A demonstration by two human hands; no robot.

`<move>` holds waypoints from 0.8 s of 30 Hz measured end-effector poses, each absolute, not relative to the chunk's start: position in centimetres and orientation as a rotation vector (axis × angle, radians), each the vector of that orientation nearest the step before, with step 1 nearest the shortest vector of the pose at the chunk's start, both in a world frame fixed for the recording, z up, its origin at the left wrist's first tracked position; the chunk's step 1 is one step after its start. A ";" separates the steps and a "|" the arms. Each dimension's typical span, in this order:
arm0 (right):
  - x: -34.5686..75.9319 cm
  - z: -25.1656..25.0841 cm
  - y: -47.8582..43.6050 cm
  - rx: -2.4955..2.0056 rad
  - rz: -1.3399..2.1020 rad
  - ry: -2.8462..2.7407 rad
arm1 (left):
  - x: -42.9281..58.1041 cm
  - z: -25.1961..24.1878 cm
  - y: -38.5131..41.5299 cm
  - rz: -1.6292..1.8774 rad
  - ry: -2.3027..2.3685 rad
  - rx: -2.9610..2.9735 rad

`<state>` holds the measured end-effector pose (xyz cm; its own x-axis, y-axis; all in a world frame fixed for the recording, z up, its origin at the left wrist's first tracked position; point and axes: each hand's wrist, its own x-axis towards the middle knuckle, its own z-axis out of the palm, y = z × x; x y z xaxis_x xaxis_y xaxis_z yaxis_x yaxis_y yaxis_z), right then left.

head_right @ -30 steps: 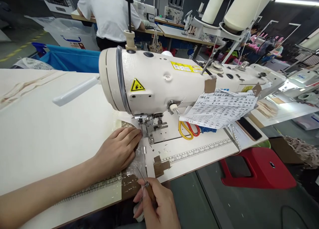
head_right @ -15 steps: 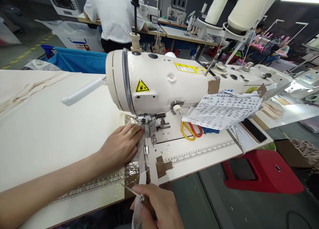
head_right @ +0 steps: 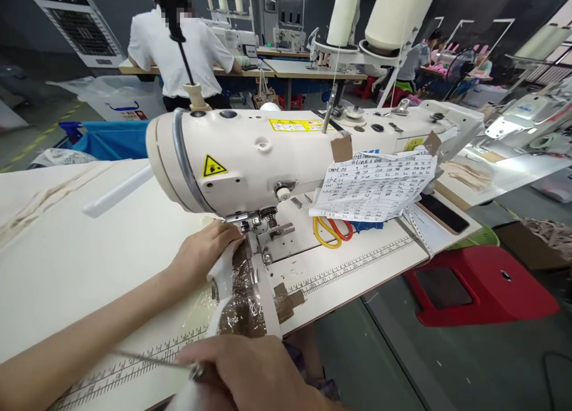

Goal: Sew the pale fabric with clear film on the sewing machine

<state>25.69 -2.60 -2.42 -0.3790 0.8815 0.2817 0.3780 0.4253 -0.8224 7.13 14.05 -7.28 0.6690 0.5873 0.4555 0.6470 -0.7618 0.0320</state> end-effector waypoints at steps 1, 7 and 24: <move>25.8 -3.2 -2.4 -1.120 0.785 -1.959 | 6.9 -7.4 14.2 -0.765 -1.058 -2.792; 26.5 -6.1 0.6 -1.528 0.503 -1.891 | 6.4 -7.6 15.0 -1.123 -1.075 -3.009; 24.8 -8.0 3.5 -1.596 0.202 -1.949 | 6.2 -7.7 15.3 -1.140 -1.165 -3.019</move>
<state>24.76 3.55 -7.97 -0.0927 0.9310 0.3531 0.8390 0.2640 -0.4757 6.21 15.34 -7.71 0.5578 0.6800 0.4758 0.4907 -0.7326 0.4717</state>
